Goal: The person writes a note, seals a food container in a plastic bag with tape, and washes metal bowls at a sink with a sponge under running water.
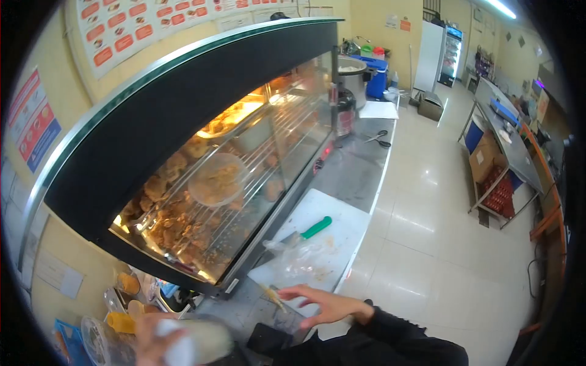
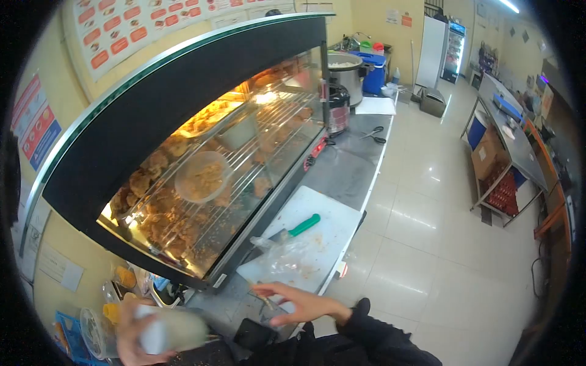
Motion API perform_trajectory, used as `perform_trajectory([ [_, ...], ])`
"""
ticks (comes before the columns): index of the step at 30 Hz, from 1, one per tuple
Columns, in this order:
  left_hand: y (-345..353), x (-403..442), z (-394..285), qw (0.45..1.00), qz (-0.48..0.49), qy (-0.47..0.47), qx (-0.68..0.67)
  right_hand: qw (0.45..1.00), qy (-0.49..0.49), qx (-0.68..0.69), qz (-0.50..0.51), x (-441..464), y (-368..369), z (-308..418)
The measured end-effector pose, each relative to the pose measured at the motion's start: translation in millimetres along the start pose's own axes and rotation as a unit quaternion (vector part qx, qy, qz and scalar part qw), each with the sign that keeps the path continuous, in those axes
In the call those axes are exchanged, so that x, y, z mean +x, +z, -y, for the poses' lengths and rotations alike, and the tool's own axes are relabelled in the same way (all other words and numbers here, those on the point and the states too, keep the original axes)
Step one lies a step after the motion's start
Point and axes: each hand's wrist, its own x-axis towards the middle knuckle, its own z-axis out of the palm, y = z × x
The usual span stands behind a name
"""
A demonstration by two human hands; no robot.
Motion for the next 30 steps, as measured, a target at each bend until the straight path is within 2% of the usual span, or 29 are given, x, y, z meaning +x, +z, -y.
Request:
perform_trajectory([
  [1,24,13,-11,0.996,-0.062,0.003,0.066,0.996,-0.066,0.055,0.021,3,-3,9],
  [2,44,46,-5,0.997,0.001,0.076,0.025,0.993,-0.11,0.02,0.024,0,-8,22],
  [4,89,106,-19,0.992,0.055,0.115,-0.011,0.977,-0.202,-0.061,0.029,-24,-28,43],
  [5,113,138,-29,0.987,0.052,0.143,-0.042,0.984,-0.154,-0.087,0.032,-47,-45,46],
  [7,154,199,-45,0.98,0.047,0.186,-0.057,0.985,-0.134,-0.099,-0.045,-98,-86,30],
  [9,199,260,-61,0.972,0.044,0.221,-0.074,0.973,-0.132,-0.127,-0.144,-150,-126,29],
  [12,269,335,-78,0.963,0.018,0.25,-0.097,0.951,-0.081,-0.136,-0.265,-215,-177,22],
  [15,317,397,-93,0.956,-0.012,0.275,-0.1,0.933,-0.049,-0.119,-0.337,-257,-219,26],
  [19,373,464,-107,0.97,-0.06,0.229,-0.06,0.848,-0.069,-0.239,-0.469,-287,-284,6],
  [22,417,509,-119,0.986,-0.159,0.039,0.002,0.752,-0.057,-0.368,-0.543,-283,-342,-4],
  [23,424,527,-116,0.988,-0.15,0.019,0.023,0.73,-0.068,-0.383,-0.561,-279,-364,-7],
  [26,443,577,-70,0.987,-0.138,-0.047,-0.069,0.728,-0.065,-0.387,-0.562,-272,-437,-17],
  [27,431,595,-68,0.978,-0.061,-0.153,-0.13,0.724,-0.064,-0.382,-0.571,-270,-464,-21],
  [30,408,664,-34,0.955,0.049,-0.206,-0.208,0.735,-0.058,-0.405,-0.541,-271,-552,-27],
])
